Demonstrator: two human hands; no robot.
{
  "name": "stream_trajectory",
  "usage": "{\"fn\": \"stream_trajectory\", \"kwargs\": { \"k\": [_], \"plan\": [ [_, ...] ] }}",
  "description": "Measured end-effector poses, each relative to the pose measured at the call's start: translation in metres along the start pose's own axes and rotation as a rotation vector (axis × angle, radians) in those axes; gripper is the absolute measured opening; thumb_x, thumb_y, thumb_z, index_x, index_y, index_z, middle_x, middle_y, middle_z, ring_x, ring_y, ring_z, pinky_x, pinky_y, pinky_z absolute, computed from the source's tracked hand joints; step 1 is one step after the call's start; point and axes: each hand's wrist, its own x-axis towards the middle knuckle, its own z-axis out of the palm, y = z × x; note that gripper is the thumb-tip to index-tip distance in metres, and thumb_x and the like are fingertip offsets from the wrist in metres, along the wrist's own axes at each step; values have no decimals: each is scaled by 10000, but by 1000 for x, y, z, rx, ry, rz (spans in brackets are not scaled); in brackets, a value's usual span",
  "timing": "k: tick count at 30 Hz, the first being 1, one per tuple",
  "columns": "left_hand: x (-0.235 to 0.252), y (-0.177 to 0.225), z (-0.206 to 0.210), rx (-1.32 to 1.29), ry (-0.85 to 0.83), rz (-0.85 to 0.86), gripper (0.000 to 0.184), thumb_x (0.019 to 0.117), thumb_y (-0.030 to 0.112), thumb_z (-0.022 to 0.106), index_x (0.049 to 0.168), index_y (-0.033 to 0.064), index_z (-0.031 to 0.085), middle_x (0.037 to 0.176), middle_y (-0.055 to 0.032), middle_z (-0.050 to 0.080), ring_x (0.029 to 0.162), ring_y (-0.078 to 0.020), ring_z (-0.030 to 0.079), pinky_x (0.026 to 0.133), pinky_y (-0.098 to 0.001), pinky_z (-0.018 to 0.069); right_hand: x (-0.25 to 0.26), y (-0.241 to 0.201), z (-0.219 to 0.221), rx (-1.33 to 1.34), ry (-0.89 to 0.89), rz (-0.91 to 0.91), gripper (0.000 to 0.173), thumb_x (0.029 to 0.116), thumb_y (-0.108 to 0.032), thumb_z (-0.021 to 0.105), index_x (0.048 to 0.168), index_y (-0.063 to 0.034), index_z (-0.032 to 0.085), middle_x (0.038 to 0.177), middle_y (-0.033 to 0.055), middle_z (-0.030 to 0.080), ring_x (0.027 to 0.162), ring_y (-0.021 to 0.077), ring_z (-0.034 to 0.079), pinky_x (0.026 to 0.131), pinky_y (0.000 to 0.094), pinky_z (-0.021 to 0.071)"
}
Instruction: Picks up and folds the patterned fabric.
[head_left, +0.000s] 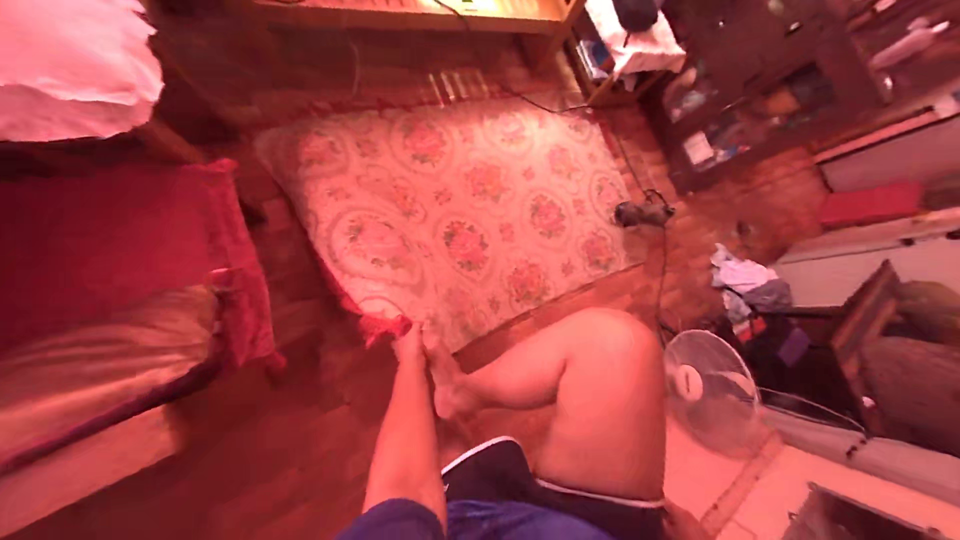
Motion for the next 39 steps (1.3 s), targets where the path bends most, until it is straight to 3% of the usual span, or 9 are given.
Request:
{"fn": "stream_trajectory", "kwargs": {
  "k": [1, 2, 3, 10, 15, 26, 32, 36, 39],
  "plan": [
    [4, 7, 8, -94, 46, -33, 536, 984, 182, 675, 1393, -112, 491, 1325, -289, 579, 1167, -348, 588, 991, -490, 481, -8, -4, 7, -37, 14, -18, 408, 1076, -161, 459, 1338, 128, 579, 1228, 330, 664, 1105, 435, 685, 956, 496, 562],
    [9, 13, 12, -127, 63, -46, 494, 996, 163, 653, 1381, -105, 500, 1285, -280, 594, 1109, -332, 602, 954, -479, 498, -11, -47, -7, 80, -182, 338, 418, 1113, -161, 413, 1475, 37, 478, 1437, 244, 567, 1327, 356, 563, 1134, 469, 426],
    [14, 20, 15, -113, 59, -48, 479, 1019, 184, 628, 1379, -105, 503, 1280, -283, 597, 1096, -336, 609, 947, -486, 505, -10, -62, -2, 192, -129, 454, 405, 1107, -169, 422, 1455, 20, 505, 1412, 230, 588, 1313, 343, 572, 1143, 487, 415],
    [18, 95, 16, 206, 13, 42, 476, 1057, 223, 538, 1394, -110, 488, 1343, -302, 555, 1175, -367, 574, 982, -527, 470, 48, -112, -19, 185, -188, 326, 431, 1097, -116, 437, 1507, 15, 453, 1527, 229, 491, 1435, 366, 459, 1215, 508, 307],
    [25, 113, 21, 392, -58, -10, 469, 1066, 259, 534, 1366, -101, 518, 1279, -288, 592, 1094, -347, 604, 949, -513, 490, 123, -123, -42, 237, -133, 11, 397, 1080, -128, 468, 1433, 38, 537, 1419, 270, 574, 1356, 380, 537, 1185, 494, 365],
    [-80, 247, 110, -169, -106, 105, 145, 1077, 187, 406, 1070, 65, 484, 806, -27, 523, 653, -105, 555, 614, -297, 525, 259, -226, -189, 234, -123, -214, 444, 1080, -150, 462, 1490, 19, 479, 1481, 260, 518, 1388, 376, 503, 1187, 481, 362],
    [-119, 332, 132, -294, -171, 222, 111, 1054, 136, 371, 1020, 96, 470, 767, -13, 547, 652, -103, 591, 633, -289, 555, 289, -302, -262, 197, 212, -302, 862, 954, -285, 706, 1630, -64, 219, 1661, 245, 238, 1508, 434, 300, 1200, 556, 315],
    [-154, 381, 141, -338, -243, 256, 196, 1061, 115, 333, 924, 113, 473, 646, 5, 549, 552, -76, 590, 560, -229, 556, 310, -353, -315, 257, 294, -418, 741, 980, -248, 672, 1601, -61, 314, 1629, 195, 352, 1526, 392, 287, 1244, 530, 230],
    [-178, 415, 143, -391, -226, 316, 218, 1073, 128, 349, 929, 103, 511, 669, -9, 603, 583, -89, 638, 575, -240, 579, 329, -378, -353, 420, 281, -525, 491, 982, -58, 626, 1464, -39, 535, 1400, 178, 619, 1355, 333, 539, 1169, 469, 377]
  ]
}}
